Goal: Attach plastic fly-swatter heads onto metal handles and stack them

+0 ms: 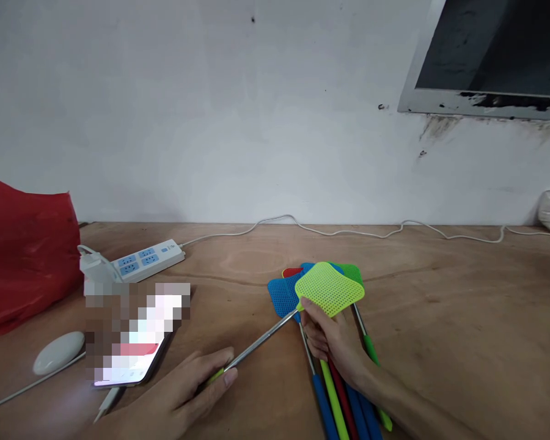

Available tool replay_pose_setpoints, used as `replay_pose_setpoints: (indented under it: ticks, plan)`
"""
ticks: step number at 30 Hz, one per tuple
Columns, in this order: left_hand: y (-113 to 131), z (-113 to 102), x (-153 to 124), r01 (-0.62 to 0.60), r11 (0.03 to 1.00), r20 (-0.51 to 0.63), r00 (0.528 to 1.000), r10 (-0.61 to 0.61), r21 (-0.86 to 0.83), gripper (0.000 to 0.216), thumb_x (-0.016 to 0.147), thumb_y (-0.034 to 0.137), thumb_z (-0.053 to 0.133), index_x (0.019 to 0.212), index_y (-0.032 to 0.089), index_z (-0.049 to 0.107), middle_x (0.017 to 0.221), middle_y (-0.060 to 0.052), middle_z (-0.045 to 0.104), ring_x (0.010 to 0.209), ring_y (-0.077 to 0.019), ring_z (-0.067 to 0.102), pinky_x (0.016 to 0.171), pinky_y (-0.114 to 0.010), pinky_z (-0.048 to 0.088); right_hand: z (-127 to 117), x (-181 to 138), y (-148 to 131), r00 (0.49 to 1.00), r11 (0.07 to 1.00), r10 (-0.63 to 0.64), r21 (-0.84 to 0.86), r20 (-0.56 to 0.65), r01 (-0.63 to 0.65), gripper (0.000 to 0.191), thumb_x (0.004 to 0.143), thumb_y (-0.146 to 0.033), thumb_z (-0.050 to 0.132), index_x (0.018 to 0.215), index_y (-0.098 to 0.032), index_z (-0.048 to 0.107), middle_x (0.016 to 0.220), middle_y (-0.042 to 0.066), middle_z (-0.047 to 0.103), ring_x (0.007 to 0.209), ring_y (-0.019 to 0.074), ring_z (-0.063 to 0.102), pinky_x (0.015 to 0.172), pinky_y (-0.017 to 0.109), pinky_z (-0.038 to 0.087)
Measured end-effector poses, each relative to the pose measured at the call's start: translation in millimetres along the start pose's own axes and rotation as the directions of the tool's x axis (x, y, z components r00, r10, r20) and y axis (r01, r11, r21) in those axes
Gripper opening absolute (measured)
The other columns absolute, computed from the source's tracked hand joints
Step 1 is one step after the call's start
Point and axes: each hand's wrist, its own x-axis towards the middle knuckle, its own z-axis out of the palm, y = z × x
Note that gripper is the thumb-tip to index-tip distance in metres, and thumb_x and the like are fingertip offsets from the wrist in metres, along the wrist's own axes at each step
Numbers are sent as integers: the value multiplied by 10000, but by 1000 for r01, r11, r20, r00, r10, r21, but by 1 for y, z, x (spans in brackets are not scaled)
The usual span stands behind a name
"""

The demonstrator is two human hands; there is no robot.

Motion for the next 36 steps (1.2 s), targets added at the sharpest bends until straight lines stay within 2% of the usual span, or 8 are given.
replay_pose_setpoints:
  ticks: [6,12,15,19,25,27,32,36]
  plan:
    - [-4,-1,-5,-20,993,-57,998,27,119,401,1036,524,286,928,253,560,811,9,631,753,-188,590,705,-287,438,-2,2,2,993,995,-7,95,-117,19,486,719,-585,726,523,-192,518,418,-115,232,398,47,122,384,220,111]
    - [-1,0,-7,-33,987,-95,994,48,157,447,1052,513,261,873,249,574,769,11,639,701,-173,593,657,-263,440,-4,0,4,938,968,-206,81,-279,237,474,714,-507,740,471,-190,485,404,-93,277,381,44,172,388,224,138]
    - [-5,3,-10,-46,985,-136,988,69,169,465,1054,528,238,893,257,579,764,14,647,679,-171,594,643,-262,437,-3,-2,1,937,977,-181,54,-299,206,477,682,-556,737,481,-190,506,406,-87,298,375,47,205,387,224,161]
    - [-8,6,-11,-26,975,-124,991,55,221,485,1054,531,203,919,258,579,783,0,661,691,-189,615,645,-279,440,0,-2,0,951,995,-82,33,-298,96,513,660,-625,728,497,-204,483,401,-100,265,380,50,186,386,221,176]
    - [5,7,-6,-3,961,-57,998,19,276,462,1060,463,174,929,236,555,822,-35,671,734,-221,625,664,-311,436,12,-8,13,980,991,-123,-80,-158,112,524,774,-608,696,533,-207,461,429,-90,307,390,59,243,394,220,185]
    - [10,9,-2,20,967,-45,999,-9,255,438,1061,418,175,914,230,542,840,-42,669,739,-221,618,670,-315,435,15,-10,19,986,994,-100,-56,-131,94,511,822,-619,647,565,-214,471,423,-111,254,370,55,178,376,223,154]
    - [9,13,6,42,975,-14,999,-40,216,400,1046,406,203,924,221,535,873,-63,665,795,-240,614,719,-342,441,19,-7,23,993,995,-96,11,-75,97,501,806,-615,675,586,-215,470,429,-121,258,377,47,127,363,214,125]
    - [11,13,10,42,988,-48,998,-35,147,427,1036,448,211,931,215,553,859,-60,664,798,-244,607,733,-352,442,17,1,17,990,995,-104,-1,-93,104,537,766,-662,668,548,-219,456,411,-105,287,348,49,186,352,219,162]
